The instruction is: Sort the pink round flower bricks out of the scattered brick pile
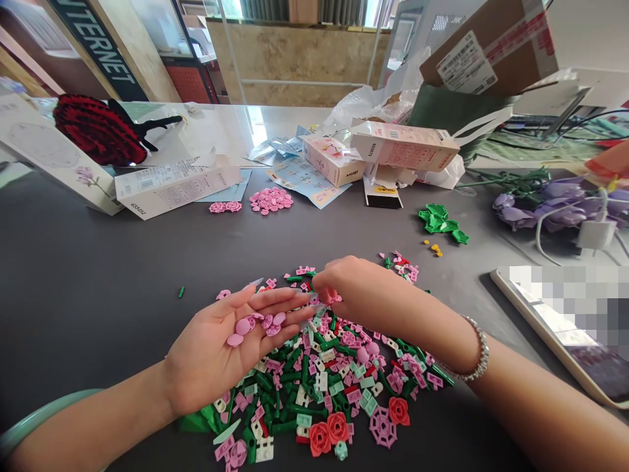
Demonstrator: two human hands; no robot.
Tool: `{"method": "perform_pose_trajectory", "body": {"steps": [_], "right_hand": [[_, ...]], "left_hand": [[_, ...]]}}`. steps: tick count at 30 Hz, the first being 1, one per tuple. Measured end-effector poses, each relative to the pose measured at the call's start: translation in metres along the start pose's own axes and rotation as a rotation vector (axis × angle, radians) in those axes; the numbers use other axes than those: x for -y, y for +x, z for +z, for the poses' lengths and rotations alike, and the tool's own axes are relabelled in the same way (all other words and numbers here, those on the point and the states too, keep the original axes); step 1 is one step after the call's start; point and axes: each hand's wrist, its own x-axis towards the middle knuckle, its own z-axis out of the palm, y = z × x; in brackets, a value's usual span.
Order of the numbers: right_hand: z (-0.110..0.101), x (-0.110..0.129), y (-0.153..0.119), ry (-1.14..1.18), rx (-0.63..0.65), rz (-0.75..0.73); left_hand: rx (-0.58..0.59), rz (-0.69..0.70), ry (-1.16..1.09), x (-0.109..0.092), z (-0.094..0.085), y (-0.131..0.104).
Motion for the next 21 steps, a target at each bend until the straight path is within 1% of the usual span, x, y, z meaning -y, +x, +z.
{"method": "perform_pose_trajectory", "body": {"steps": [3,7,10,13,15,17,21], "right_hand": [[-0.004,0.002,0.0,0.019,0.025,0.012],[-0.008,0.001,-0.002,0.065,0.024,0.021],[-0.012,-0.005,-0.005,0.047,-0.054,0.001],[-0.017,-0.008,-0.01,0.042,-0.192,-0.042],[-0.02,-0.004,-0.014,0.056,-0.27,-0.078],[-0.022,0.005,-0.017,0.077,-0.308,-0.127],[-0.021,0.025,-0.02,0.133,-0.292,-0.241]], "left_hand": [[0.009,0.011,0.009,0.0,-0.002,0.001],[-0.03,0.026,-0.023,0.0,-0.001,0.001],[-0.054,0.039,-0.034,-0.001,0.003,0.0],[-0.055,0.033,-0.025,-0.003,0.003,-0.001],[-0.035,0.018,-0.023,-0.002,0.001,-0.001],[0.012,-0.012,-0.024,-0.001,-0.002,-0.001],[0.127,-0.064,-0.03,0.002,-0.01,0.0]]}}
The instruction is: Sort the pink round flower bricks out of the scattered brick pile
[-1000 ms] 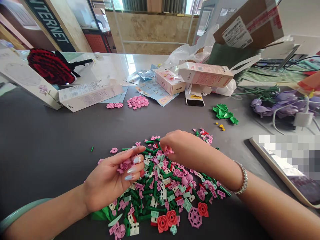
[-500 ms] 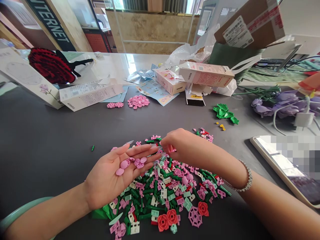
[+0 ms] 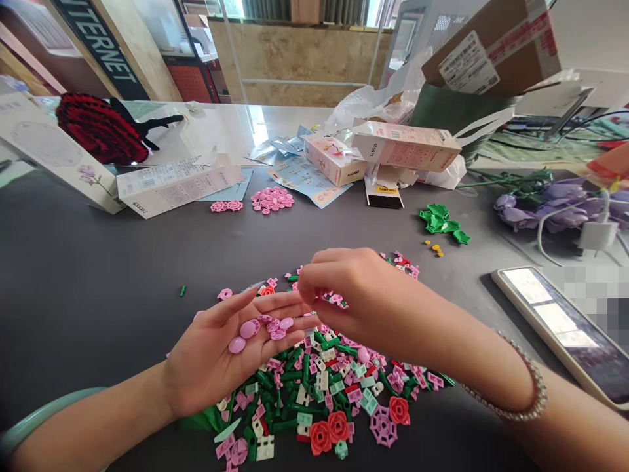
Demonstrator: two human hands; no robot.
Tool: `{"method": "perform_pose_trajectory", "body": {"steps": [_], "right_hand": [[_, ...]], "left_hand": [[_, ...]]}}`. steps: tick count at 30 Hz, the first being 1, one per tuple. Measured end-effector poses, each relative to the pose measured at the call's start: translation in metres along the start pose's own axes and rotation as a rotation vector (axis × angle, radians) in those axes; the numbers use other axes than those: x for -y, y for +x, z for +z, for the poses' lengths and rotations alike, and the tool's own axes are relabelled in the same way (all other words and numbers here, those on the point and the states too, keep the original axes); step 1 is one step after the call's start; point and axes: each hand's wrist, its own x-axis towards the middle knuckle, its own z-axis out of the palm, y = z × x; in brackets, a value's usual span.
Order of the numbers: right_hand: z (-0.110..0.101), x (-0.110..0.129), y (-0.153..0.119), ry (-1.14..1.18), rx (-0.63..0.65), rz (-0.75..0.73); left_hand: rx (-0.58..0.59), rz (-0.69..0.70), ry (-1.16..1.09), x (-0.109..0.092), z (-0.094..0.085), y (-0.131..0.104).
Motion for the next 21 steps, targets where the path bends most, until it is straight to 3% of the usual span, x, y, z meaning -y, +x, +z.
{"method": "perform_pose_trajectory", "body": {"steps": [9,13,17,21], "right_hand": [[0.003,-0.007,0.003,-0.093,-0.097,0.043],[0.01,0.001,0.006,0.012,-0.118,-0.003],[0.017,0.009,0.009,0.135,-0.036,-0.069],[0.02,-0.005,0.014,0.081,-0.097,-0.013]], "left_hand": [[-0.018,0.024,0.052,0.0,0.001,0.001],[-0.007,0.006,0.043,0.001,0.0,0.001],[0.034,-0.023,0.027,0.003,-0.001,0.0],[0.055,-0.038,0.086,0.003,0.002,0.001]]}}
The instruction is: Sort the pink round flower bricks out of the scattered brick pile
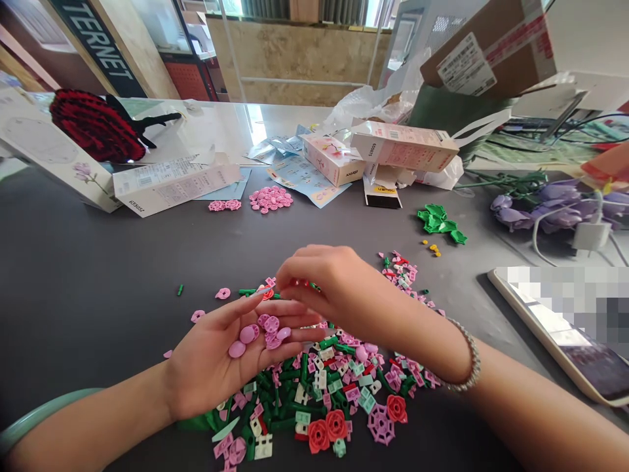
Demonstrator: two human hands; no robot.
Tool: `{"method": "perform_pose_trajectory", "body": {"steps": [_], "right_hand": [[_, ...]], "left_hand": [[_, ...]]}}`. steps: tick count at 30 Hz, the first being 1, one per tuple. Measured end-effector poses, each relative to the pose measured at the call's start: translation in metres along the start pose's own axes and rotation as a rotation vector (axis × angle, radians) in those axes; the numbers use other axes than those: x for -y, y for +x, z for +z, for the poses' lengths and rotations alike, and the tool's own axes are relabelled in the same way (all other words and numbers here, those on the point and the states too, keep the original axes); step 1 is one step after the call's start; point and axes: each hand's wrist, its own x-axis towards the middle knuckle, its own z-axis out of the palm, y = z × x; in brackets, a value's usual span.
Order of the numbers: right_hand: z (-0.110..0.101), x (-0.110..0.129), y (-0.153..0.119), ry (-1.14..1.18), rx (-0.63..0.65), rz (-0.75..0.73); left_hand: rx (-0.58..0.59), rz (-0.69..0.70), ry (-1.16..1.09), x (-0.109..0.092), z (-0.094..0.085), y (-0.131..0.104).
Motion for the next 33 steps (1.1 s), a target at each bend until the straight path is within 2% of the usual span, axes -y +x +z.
{"method": "perform_pose_trajectory", "body": {"steps": [2,5,9,13,16,20,22,25,28,30,33], "right_hand": [[0.004,-0.013,0.004,-0.076,-0.017,0.017],[0.015,-0.029,0.01,-0.191,0.094,0.033],[0.03,-0.034,0.015,-0.32,0.229,0.043],[0.033,-0.033,0.016,-0.336,0.269,0.045],[0.028,-0.032,0.015,-0.304,0.215,0.053],[0.011,-0.02,0.011,-0.109,-0.035,0.022],[0.003,-0.01,0.008,0.046,-0.089,-0.007],[-0.004,0.005,0.005,0.239,0.001,-0.036],[-0.004,0.011,0.004,0.251,0.115,-0.059],[-0.004,0.011,0.004,0.214,0.14,-0.059],[-0.01,0.006,0.004,0.158,0.073,-0.049]], "left_hand": [[-0.06,-0.013,0.021,-0.001,0.002,0.0],[-0.123,-0.046,0.04,-0.002,0.003,-0.001],[-0.097,-0.061,0.051,-0.002,-0.001,-0.001],[-0.081,-0.063,0.063,-0.002,-0.004,-0.001],[-0.058,-0.066,0.059,-0.001,-0.005,-0.001],[-0.011,-0.066,0.016,0.0,-0.007,-0.001],[0.04,-0.059,-0.02,0.0,-0.008,-0.001],[0.143,-0.027,-0.021,0.001,-0.01,0.0],[0.189,-0.01,0.006,0.001,-0.011,0.0],[0.165,-0.015,0.007,0.0,-0.009,0.0],[0.05,-0.049,-0.005,-0.002,-0.005,-0.001]]}}
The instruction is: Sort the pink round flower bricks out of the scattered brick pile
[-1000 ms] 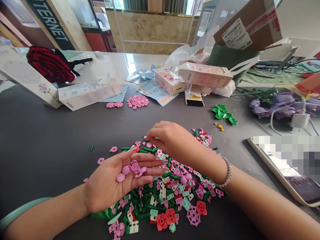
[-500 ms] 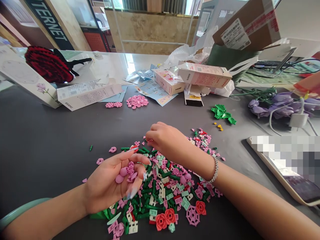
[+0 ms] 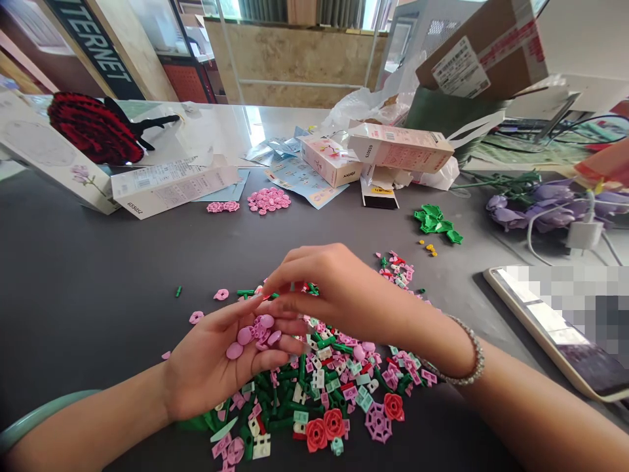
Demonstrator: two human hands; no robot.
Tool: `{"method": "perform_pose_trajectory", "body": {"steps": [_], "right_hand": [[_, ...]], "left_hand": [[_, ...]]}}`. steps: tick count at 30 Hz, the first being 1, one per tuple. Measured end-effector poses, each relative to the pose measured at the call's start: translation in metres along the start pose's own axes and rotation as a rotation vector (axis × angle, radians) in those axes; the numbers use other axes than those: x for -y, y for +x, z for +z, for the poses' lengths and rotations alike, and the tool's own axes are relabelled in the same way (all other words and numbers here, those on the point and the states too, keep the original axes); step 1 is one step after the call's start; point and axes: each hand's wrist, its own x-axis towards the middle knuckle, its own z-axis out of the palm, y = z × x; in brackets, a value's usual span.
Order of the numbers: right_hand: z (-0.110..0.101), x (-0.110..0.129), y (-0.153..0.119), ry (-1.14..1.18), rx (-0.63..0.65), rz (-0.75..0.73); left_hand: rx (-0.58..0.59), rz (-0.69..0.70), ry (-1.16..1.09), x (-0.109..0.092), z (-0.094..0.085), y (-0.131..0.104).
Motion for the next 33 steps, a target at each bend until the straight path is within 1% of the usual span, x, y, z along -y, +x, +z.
{"method": "perform_pose_trajectory", "body": {"steps": [2,4,6,8,10,12,14,16,18,20,23,29,33], "right_hand": [[-0.007,-0.003,-0.002,-0.061,-0.059,0.012],[-0.016,-0.004,-0.006,-0.116,-0.103,0.035],[-0.025,-0.005,-0.01,-0.162,-0.134,0.054],[-0.033,-0.005,-0.015,-0.209,-0.154,0.069],[-0.039,-0.005,-0.02,-0.261,-0.148,0.087],[-0.04,-0.006,-0.027,-0.309,-0.11,0.117],[-0.037,-0.01,-0.036,-0.338,-0.037,0.161],[-0.029,-0.015,-0.046,-0.329,0.066,0.215],[-0.019,-0.018,-0.058,-0.286,0.172,0.261],[-0.012,-0.019,-0.069,-0.226,0.237,0.277],[-0.004,-0.015,-0.078,-0.193,0.271,0.268],[0.005,-0.006,-0.077,-0.366,0.315,0.355],[0.009,-0.008,-0.08,-0.392,0.306,0.349]], "left_hand": [[-0.083,-0.008,-0.004,-0.001,0.002,0.0],[-0.128,0.026,0.014,-0.002,0.004,0.0],[-0.149,0.073,0.046,-0.002,0.004,0.001],[-0.167,0.085,0.079,-0.001,0.004,0.0],[-0.173,0.076,0.093,0.0,0.004,0.0],[-0.155,0.054,0.088,0.0,0.003,-0.001],[-0.132,0.031,0.071,0.001,0.002,-0.002],[-0.124,0.03,0.061,0.001,0.003,-0.003],[-0.146,0.061,0.05,0.001,0.005,-0.003],[-0.187,0.08,0.031,0.0,0.008,-0.003],[-0.249,0.077,-0.021,-0.001,0.01,-0.003],[-0.33,0.072,-0.051,-0.002,0.015,-0.001],[-0.356,0.051,-0.045,-0.003,0.021,0.0]]}}
